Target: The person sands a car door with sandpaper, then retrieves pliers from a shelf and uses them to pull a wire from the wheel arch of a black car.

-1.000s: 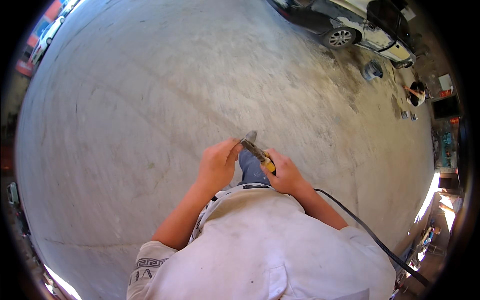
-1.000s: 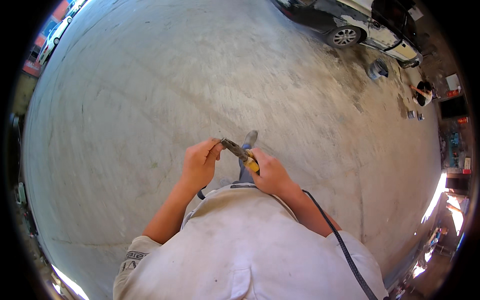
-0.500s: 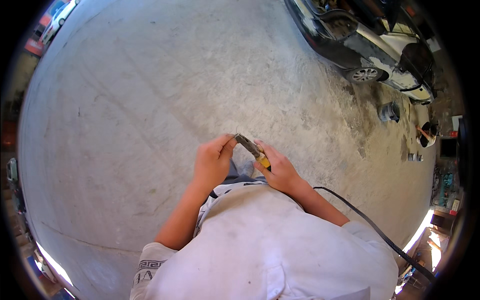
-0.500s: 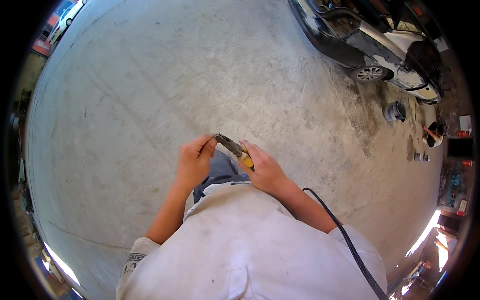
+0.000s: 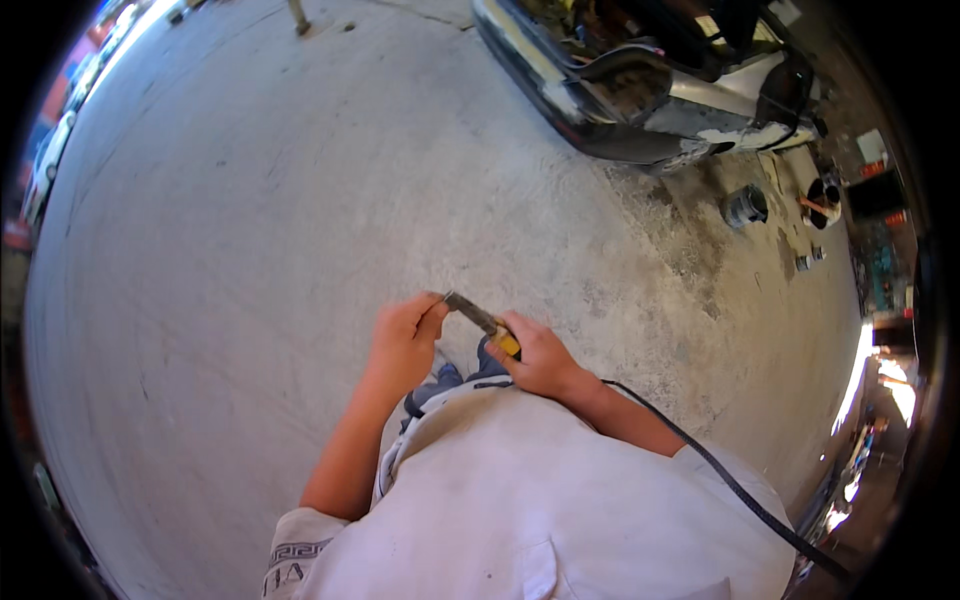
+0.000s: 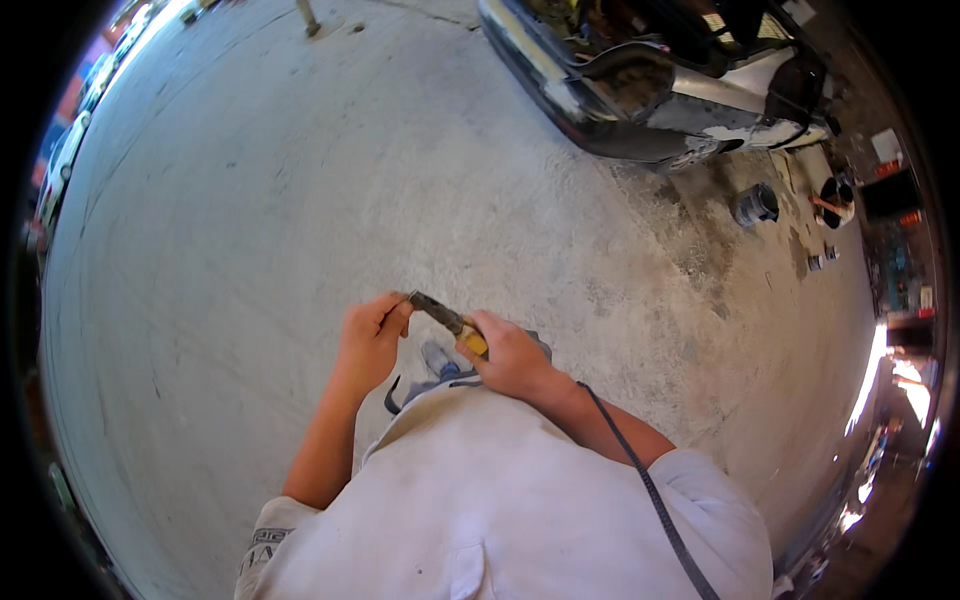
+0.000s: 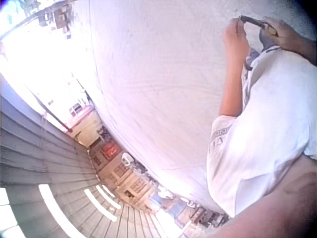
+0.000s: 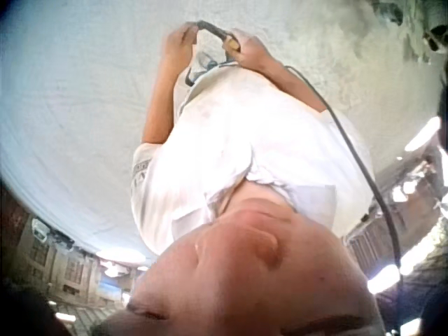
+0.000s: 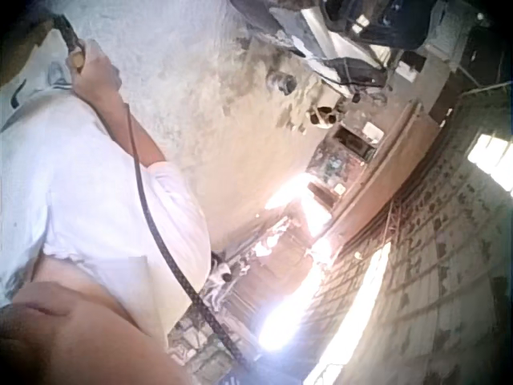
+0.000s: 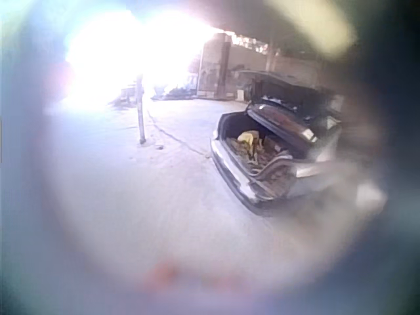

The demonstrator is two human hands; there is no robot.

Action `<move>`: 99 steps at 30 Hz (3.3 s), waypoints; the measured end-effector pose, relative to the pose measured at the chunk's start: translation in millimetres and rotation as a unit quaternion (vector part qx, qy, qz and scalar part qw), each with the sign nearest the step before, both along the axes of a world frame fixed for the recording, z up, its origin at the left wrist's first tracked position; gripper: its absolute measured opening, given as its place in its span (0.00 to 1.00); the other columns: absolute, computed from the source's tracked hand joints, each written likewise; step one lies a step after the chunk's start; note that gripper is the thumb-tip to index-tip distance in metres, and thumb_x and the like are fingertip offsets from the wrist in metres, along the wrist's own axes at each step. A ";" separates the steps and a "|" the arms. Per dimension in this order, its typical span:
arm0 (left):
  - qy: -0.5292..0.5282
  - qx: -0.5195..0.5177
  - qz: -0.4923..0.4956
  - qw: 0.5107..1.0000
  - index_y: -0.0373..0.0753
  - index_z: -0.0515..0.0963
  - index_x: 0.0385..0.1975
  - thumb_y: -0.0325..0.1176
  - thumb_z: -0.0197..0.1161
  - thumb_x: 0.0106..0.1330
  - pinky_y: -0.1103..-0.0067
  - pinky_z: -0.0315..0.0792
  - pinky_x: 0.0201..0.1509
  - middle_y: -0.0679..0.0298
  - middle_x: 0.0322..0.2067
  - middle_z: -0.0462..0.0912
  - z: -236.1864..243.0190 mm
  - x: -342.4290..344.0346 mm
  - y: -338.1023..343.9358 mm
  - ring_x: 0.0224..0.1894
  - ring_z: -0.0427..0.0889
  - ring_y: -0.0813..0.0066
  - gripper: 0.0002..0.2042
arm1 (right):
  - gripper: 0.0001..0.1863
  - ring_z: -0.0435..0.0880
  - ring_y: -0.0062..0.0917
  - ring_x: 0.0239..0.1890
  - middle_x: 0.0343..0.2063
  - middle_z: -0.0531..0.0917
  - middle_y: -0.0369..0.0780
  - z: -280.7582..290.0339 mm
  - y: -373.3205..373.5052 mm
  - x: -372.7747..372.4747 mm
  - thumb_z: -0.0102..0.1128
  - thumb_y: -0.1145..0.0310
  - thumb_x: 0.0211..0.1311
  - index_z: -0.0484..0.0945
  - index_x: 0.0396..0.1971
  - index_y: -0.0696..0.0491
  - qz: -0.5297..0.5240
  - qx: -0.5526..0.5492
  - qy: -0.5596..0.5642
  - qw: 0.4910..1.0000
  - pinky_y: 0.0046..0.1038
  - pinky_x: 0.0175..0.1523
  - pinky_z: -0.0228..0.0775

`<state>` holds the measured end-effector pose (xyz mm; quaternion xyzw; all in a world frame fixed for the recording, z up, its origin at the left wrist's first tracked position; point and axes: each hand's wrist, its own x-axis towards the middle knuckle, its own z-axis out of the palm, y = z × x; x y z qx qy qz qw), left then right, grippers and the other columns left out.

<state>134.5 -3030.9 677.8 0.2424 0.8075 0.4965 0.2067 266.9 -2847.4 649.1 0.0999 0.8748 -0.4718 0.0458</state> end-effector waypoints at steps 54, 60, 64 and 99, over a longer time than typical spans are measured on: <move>0.158 0.006 -0.036 0.987 0.35 0.68 0.28 0.44 0.47 0.80 0.79 0.60 0.29 0.68 0.20 0.67 -16.6 -1451.5 590.1 0.25 0.63 0.80 0.20 | 0.16 0.76 0.27 0.34 0.30 0.80 0.39 -7.7 613.5 -1445.5 0.60 0.56 0.69 0.75 0.38 0.56 0.114 -0.294 -0.023 0.949 0.33 0.44 0.68; 0.153 0.046 -0.030 0.987 0.36 0.66 0.26 0.42 0.46 0.80 0.77 0.58 0.27 0.68 0.18 0.63 -36.1 -1558.2 636.5 0.22 0.61 0.78 0.19 | 0.14 0.75 0.27 0.34 0.29 0.80 0.39 -3.5 669.7 -1555.3 0.61 0.59 0.68 0.75 0.38 0.56 0.146 -0.287 -0.042 0.946 0.32 0.43 0.68; 0.190 0.050 -0.080 0.977 0.35 0.66 0.25 0.35 0.45 0.78 0.74 0.58 0.26 0.63 0.18 0.63 -58.3 -1651.1 667.7 0.21 0.61 0.73 0.16 | 0.15 0.77 0.28 0.37 0.32 0.81 0.40 -11.9 700.4 -1627.8 0.63 0.59 0.67 0.76 0.41 0.57 0.124 -0.298 -0.011 0.946 0.32 0.46 0.70; 0.204 0.022 -0.380 0.902 0.36 0.81 0.45 0.30 0.61 0.70 0.70 0.71 0.60 0.62 0.39 0.85 50.9 -2245.4 1124.0 0.46 0.82 0.60 0.08 | 0.16 0.76 0.22 0.34 0.32 0.81 0.36 23.6 1141.1 -2165.4 0.65 0.59 0.66 0.78 0.42 0.56 0.170 -0.339 -0.044 0.924 0.26 0.43 0.68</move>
